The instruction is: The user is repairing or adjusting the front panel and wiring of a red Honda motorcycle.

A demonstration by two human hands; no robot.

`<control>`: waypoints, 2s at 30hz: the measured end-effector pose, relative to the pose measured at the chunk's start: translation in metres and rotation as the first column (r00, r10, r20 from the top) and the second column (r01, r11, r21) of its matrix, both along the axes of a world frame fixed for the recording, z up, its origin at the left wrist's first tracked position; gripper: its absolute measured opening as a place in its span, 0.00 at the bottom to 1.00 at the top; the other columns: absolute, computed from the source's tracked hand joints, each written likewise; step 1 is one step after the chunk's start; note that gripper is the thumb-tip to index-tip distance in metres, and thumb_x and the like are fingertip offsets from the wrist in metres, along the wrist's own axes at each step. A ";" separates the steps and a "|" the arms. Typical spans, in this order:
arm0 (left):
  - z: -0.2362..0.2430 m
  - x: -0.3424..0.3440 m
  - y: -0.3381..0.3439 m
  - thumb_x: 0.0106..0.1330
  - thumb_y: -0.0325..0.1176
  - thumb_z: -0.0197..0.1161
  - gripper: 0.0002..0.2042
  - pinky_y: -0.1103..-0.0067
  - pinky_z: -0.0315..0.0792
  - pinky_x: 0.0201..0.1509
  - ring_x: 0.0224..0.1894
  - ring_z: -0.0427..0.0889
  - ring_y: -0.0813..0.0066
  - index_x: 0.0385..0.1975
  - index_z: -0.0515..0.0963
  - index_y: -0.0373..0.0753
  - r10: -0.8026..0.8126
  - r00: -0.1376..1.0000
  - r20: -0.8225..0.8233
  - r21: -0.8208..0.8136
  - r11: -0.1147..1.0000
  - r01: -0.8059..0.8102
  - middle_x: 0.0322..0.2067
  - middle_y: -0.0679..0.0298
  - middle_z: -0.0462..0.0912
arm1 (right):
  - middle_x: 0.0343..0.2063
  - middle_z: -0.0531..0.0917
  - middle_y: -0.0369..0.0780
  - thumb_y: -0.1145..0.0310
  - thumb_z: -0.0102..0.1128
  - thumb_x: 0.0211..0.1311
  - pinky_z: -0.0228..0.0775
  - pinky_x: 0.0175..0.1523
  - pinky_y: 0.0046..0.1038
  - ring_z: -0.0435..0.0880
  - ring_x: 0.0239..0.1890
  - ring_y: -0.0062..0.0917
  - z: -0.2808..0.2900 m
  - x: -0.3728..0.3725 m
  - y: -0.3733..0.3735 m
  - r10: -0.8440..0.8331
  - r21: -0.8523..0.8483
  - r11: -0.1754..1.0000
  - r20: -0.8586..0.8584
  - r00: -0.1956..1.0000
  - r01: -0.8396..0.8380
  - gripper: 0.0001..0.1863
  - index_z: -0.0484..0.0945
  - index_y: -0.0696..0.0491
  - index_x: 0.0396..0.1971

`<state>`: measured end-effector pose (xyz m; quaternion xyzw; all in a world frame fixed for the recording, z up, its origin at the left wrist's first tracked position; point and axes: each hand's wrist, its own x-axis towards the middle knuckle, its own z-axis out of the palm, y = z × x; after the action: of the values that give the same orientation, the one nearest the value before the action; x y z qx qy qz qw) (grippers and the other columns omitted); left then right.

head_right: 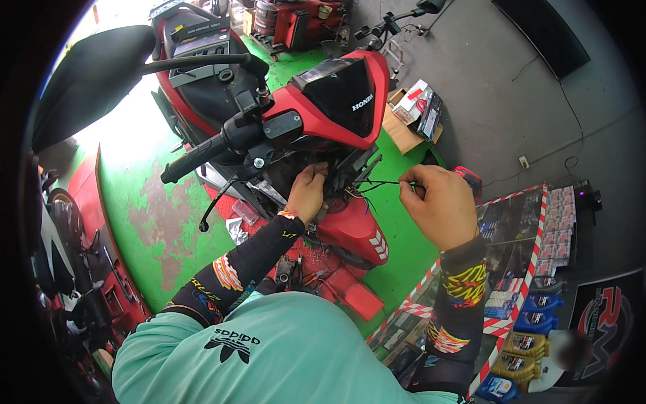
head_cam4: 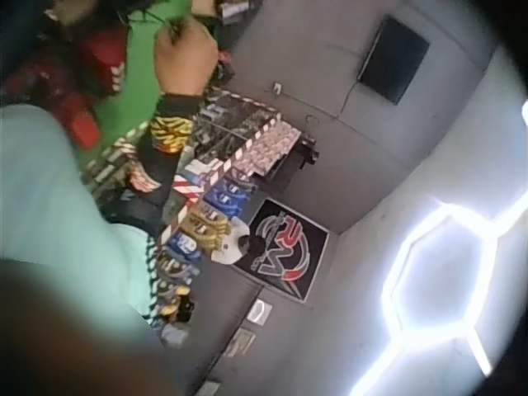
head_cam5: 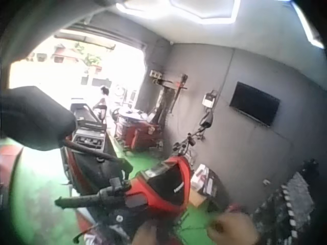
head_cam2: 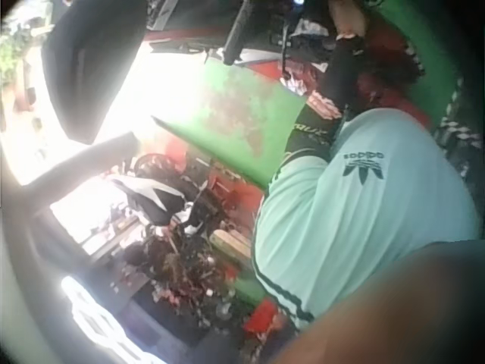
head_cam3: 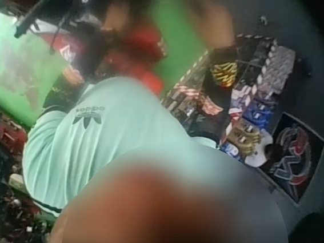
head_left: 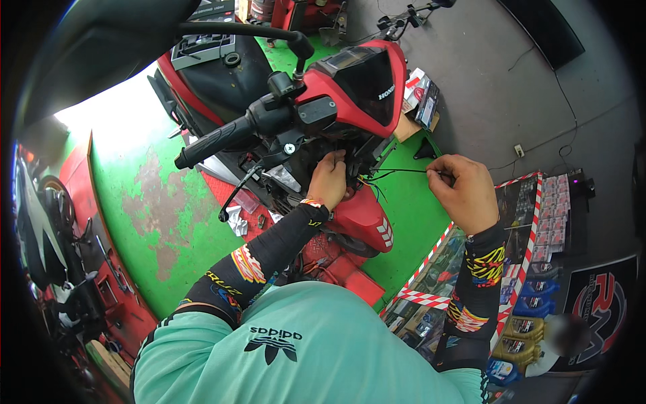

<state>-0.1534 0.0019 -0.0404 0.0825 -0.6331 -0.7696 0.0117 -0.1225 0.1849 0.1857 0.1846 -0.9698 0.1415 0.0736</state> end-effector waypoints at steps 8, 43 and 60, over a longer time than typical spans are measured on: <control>0.003 -0.011 -0.001 0.72 0.34 0.45 0.24 0.80 0.79 0.24 0.37 0.84 0.69 0.64 0.68 0.28 -0.122 0.978 0.167 0.142 0.985 0.099 0.59 0.46 0.77 | 0.29 0.86 0.46 0.65 0.61 0.56 0.76 0.39 0.42 0.86 0.34 0.42 -0.044 -0.041 0.001 0.060 0.160 0.985 0.047 0.997 -0.067 0.10 0.85 0.55 0.32; -0.017 -0.028 0.011 0.71 0.34 0.55 0.15 0.73 0.78 0.35 0.35 0.86 0.66 0.49 0.82 0.31 0.057 0.998 -0.024 -0.136 0.989 -0.059 0.34 0.52 0.87 | 0.17 0.78 0.40 0.65 0.69 0.60 0.68 0.28 0.30 0.77 0.19 0.23 -0.132 -0.047 0.029 -0.156 -0.284 0.928 0.289 0.945 0.240 0.12 0.79 0.58 0.36; -0.036 -0.054 0.056 0.68 0.23 0.62 0.08 0.80 0.74 0.48 0.42 0.85 0.73 0.44 0.77 0.26 0.465 0.885 -0.018 0.314 0.843 -0.436 0.39 0.54 0.87 | 0.18 0.79 0.35 0.72 0.73 0.54 0.69 0.29 0.22 0.78 0.22 0.17 -0.163 -0.072 0.013 -0.257 -0.572 0.751 0.206 0.944 0.329 0.11 0.77 0.59 0.26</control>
<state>-0.2069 0.0576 -0.0766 0.1937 -0.4699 -0.8354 0.2091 -0.1944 0.1979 0.0232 -0.0108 -0.8943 0.4375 0.0937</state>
